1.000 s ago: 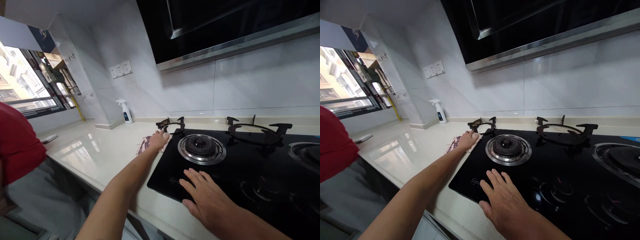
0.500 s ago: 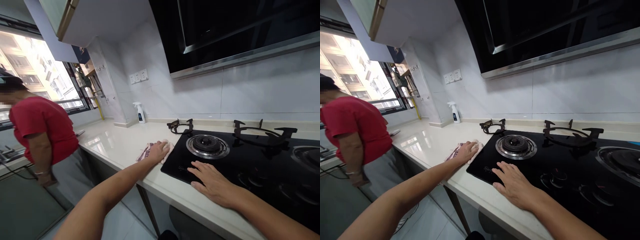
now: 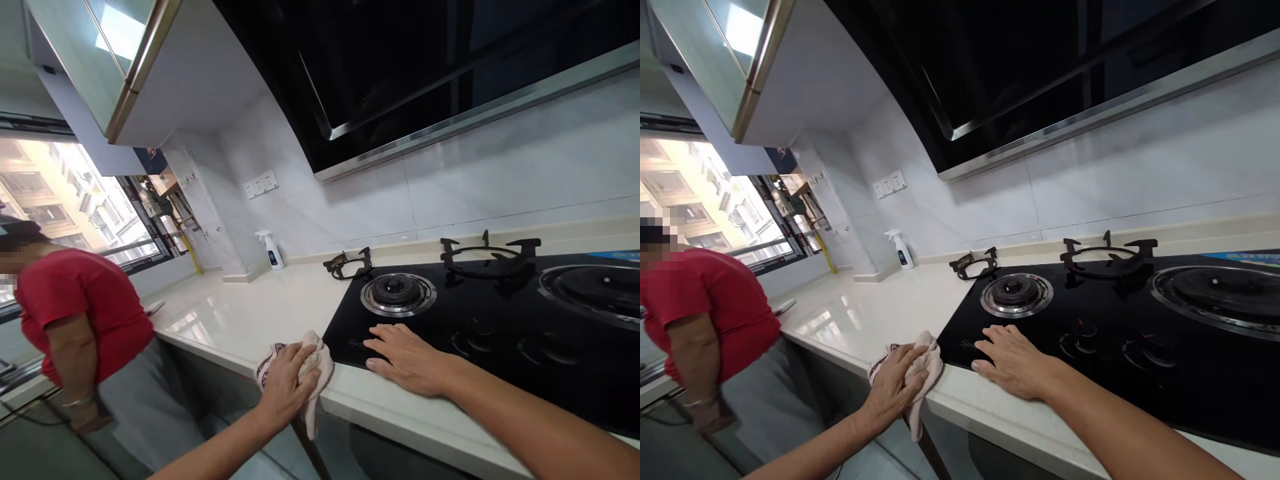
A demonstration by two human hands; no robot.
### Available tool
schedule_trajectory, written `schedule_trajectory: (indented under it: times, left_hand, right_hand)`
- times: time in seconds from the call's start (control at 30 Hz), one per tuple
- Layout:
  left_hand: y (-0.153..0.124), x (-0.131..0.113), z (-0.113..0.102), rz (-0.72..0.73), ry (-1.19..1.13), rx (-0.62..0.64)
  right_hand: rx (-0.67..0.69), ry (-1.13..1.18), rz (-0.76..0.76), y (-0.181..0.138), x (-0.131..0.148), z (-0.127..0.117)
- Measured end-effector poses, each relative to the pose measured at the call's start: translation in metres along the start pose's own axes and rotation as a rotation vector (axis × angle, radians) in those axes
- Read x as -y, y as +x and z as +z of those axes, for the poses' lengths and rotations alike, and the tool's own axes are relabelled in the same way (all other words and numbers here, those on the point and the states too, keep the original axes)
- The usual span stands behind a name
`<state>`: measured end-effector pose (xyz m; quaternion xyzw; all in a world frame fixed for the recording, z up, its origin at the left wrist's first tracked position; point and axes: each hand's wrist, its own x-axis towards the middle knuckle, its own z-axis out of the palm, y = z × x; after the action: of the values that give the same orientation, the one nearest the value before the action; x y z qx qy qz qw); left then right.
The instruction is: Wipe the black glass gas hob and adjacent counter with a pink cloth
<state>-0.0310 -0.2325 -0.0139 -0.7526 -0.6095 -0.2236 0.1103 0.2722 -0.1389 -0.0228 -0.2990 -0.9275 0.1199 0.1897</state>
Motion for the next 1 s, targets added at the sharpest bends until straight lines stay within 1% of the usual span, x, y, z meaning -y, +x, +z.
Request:
schedule_trajectory:
  times: [0.13,0.2,0.27,0.33,0.4,0.5,0.57,0.63,0.7,0.8,0.9,1.0]
  left_hand:
    - [0.01,-0.026,0.002,0.022,0.017,0.056]
    - [0.017,-0.046,0.005,0.07,0.003,0.092]
    - [0.024,-0.071,0.01,0.153,-0.028,0.13]
    - [0.031,-0.096,0.018,0.209,-0.057,0.15]
    - [0.038,-0.115,0.025,0.207,-0.086,0.135]
    - [0.046,-0.129,0.032,0.202,-0.13,0.118]
    - [0.047,-0.129,0.034,0.213,-0.155,0.103]
    - [0.045,-0.123,0.035,0.248,-0.187,0.077]
    - [0.041,-0.114,0.037,0.303,-0.228,0.044]
    - [0.035,-0.095,0.038,0.352,-0.262,-0.02]
    - [0.033,-0.067,0.037,0.32,-0.227,-0.056]
    - [0.037,-0.03,0.03,0.194,-0.163,-0.026]
  right_hand:
    - [-0.031,-0.012,-0.045,0.004,0.001,0.0]
    - [-0.049,-0.007,-0.055,0.004,0.001,-0.001]
    - [-0.064,0.01,-0.048,0.005,-0.001,-0.002]
    - [-0.063,0.067,-0.041,0.005,-0.004,-0.004]
    - [-0.068,0.175,-0.018,0.005,-0.008,-0.007]
    - [-0.098,0.308,0.036,0.005,-0.013,-0.007]
    - [-0.117,0.326,0.093,0.005,-0.015,-0.004]
    - [-0.133,0.332,0.129,0.005,-0.015,-0.001]
    - [-0.13,0.35,0.108,0.003,-0.014,-0.001]
    - [-0.086,0.354,0.02,-0.001,-0.009,-0.007]
    - [-0.052,0.327,0.003,-0.004,-0.006,-0.014]
    - [-0.06,0.269,0.022,-0.008,-0.006,-0.012]
